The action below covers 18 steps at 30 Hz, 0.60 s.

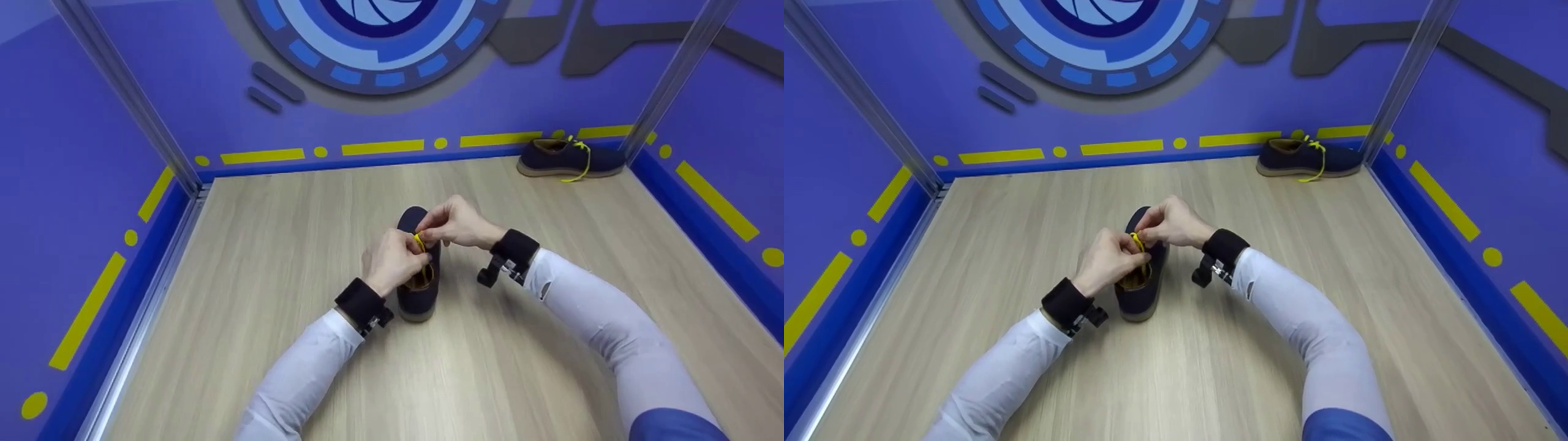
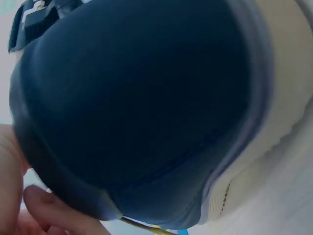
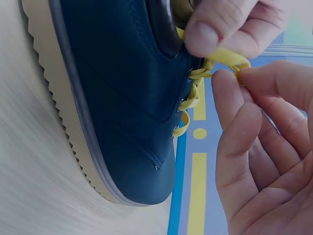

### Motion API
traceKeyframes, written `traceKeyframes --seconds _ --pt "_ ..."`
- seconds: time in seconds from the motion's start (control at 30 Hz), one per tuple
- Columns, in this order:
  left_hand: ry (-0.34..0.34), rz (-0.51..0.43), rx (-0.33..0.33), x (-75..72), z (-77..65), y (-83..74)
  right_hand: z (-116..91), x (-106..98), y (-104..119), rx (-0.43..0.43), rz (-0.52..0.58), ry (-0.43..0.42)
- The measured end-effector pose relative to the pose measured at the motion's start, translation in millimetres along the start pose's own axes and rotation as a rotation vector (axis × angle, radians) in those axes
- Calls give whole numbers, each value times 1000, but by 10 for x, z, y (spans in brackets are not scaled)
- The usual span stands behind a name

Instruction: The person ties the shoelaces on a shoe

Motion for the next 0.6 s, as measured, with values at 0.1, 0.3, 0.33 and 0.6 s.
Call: traceKeyframes --seconds 0.1,0.3,0.33,0.6 --pt "-13 -26 8 -10 10 -8 -18 -27 44 2 -8 -8" --pt "-110 -182 63 -172 66 20 48 22 -158 11 16 2" --pt "-111 -204 75 -195 80 19 64 31 -218 16 29 1" --pt "-73 -203 103 -226 132 -6 88 61 -405 46 61 -2"
Point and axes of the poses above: each hand's wrist, its own z-axis towards the middle knuckle, its own x-axis out of the palm, y = z × x, the point moved 6 cm from there along z, towards the middle knuckle, and after that the axes turned 13 degrees about -z, right-handed, at the moved point
